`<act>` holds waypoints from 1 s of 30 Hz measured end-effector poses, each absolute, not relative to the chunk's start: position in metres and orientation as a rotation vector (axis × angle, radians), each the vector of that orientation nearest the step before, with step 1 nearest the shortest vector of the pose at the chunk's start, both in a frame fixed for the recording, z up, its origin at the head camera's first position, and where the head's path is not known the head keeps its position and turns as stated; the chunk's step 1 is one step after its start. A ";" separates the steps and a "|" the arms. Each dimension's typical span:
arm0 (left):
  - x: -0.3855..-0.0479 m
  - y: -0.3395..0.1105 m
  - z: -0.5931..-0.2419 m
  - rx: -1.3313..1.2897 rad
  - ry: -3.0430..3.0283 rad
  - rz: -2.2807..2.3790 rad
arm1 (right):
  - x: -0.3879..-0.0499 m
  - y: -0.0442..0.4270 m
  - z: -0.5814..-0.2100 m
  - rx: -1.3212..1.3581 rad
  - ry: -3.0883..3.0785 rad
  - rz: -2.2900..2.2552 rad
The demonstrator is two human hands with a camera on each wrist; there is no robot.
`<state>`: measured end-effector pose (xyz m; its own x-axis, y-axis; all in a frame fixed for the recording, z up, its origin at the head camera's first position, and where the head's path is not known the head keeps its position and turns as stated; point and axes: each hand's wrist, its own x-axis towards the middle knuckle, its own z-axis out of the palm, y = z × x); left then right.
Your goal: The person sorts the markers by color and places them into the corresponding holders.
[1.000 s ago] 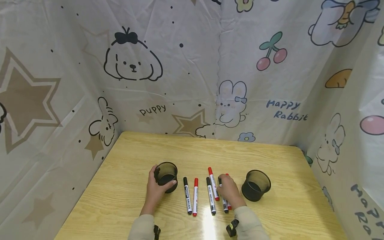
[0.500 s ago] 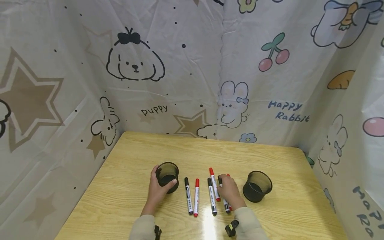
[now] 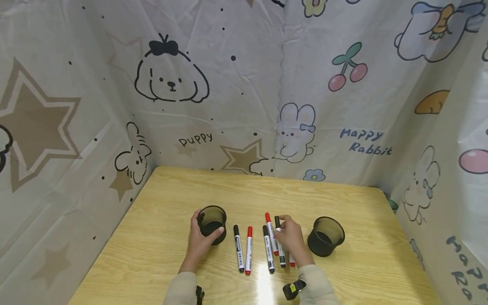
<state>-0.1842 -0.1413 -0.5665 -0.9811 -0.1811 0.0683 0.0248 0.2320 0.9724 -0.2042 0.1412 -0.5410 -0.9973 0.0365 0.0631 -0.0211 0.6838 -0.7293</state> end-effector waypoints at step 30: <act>-0.184 -0.140 -0.567 0.185 -2.317 -1.889 | -0.191 0.100 -0.468 0.185 -2.196 1.826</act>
